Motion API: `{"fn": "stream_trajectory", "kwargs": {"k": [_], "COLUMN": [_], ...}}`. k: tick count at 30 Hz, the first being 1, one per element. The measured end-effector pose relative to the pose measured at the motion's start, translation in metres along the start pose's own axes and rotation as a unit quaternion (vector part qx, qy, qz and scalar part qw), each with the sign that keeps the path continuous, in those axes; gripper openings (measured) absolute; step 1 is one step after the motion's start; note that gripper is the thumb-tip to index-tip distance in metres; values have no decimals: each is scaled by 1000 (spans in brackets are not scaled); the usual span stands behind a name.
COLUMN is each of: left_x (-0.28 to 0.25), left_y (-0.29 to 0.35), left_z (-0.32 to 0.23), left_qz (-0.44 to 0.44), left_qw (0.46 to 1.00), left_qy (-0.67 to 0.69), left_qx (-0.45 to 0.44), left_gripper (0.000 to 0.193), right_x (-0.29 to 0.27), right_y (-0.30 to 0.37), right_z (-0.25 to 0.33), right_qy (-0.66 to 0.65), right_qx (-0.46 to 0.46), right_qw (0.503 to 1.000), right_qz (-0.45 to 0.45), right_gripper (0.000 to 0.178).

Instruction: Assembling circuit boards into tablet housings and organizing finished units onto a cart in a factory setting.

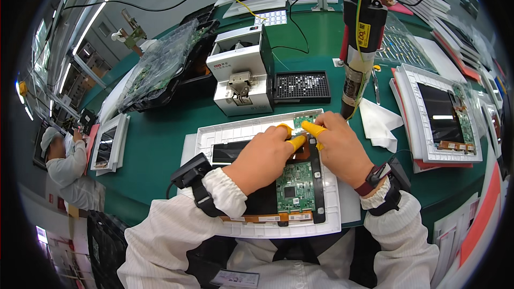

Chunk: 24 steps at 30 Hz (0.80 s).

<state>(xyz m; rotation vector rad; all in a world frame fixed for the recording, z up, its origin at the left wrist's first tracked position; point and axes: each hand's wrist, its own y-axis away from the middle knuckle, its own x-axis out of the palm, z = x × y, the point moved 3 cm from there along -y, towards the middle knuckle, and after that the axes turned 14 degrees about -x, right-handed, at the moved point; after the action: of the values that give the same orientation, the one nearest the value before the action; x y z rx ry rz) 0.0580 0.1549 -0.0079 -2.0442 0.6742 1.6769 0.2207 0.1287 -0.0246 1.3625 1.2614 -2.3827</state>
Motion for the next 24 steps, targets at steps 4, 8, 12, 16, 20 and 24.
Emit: {"fn": "stream_trajectory", "kwargs": {"k": [4, 8, 12, 16, 20, 24], "left_x": [-28, -52, -40, -19, -4, -4], "left_y": [12, 43, 65, 66, 62, 64], "left_z": [5, 13, 10, -6, 0, 2], "left_qz": [-44, -61, -48, -27, 31, 57], "left_qw": [997, 993, 998, 998, 994, 995], "left_qy": [59, 73, 27, -53, -105, -77], "left_qx": [-23, -74, -44, 29, 23, 5], "left_gripper": [48, 55, 56, 63, 60, 61], "right_x": [-18, -20, -15, -5, -4, -5], "right_y": [-2, -3, -4, 0, 6, 9], "right_z": [5, 5, 11, 9, 12, 15], "right_qy": [-48, -73, -57, 13, -5, 14], "right_qx": [-18, -16, -45, -93, -85, -84], "right_qw": [996, 992, 997, 995, 993, 992], "right_qz": [-79, -104, -20, 44, 78, 98], "right_gripper": [23, 24, 25, 25, 26, 32]}}
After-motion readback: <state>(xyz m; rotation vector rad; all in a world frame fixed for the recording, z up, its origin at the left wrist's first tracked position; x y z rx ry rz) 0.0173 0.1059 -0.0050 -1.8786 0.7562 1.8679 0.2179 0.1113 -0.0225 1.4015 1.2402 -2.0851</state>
